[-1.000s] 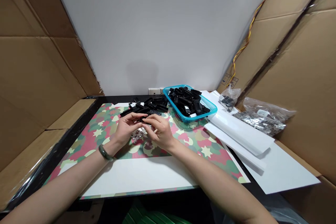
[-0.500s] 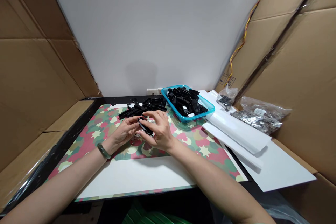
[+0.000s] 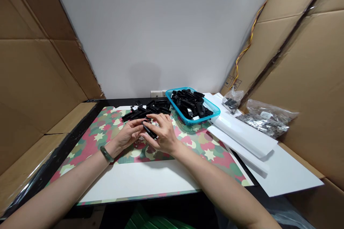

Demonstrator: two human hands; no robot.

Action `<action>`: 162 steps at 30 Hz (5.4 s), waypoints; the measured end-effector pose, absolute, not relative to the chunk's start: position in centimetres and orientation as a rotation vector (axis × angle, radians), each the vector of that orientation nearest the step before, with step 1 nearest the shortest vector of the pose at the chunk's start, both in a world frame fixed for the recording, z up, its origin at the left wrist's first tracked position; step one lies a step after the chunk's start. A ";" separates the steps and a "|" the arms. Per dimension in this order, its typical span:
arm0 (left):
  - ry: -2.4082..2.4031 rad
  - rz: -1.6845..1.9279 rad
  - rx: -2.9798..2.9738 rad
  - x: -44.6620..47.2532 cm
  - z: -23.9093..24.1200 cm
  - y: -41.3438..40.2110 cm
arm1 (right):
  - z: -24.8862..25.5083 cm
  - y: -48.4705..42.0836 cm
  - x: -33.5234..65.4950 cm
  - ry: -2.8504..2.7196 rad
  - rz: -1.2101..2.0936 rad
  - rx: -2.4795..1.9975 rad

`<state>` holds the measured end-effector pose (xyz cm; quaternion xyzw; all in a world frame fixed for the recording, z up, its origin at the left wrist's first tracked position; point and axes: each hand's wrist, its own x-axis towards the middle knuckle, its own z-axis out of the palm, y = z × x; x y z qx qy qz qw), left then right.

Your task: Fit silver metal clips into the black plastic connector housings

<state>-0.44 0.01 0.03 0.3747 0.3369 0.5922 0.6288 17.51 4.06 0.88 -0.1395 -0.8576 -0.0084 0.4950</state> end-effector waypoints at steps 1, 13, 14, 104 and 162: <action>0.774 1.355 0.856 -0.4 0.1 0.0 | 0.8 4.1 17.5 -2.089 -0.003 -0.330; 0.750 1.371 0.832 -0.1 0.6 -0.2 | 0.6 3.4 16.9 -1.944 0.132 -0.245; 0.747 1.372 0.834 -0.1 0.5 -0.2 | 0.6 3.3 16.9 -1.940 0.131 -0.248; 1.325 1.640 1.013 0.9 -1.7 0.1 | -0.6 3.6 14.4 -0.719 2.151 -0.753; 1.652 1.697 1.925 -2.0 -2.1 1.6 | 1.0 12.9 16.5 -2.181 0.575 -1.011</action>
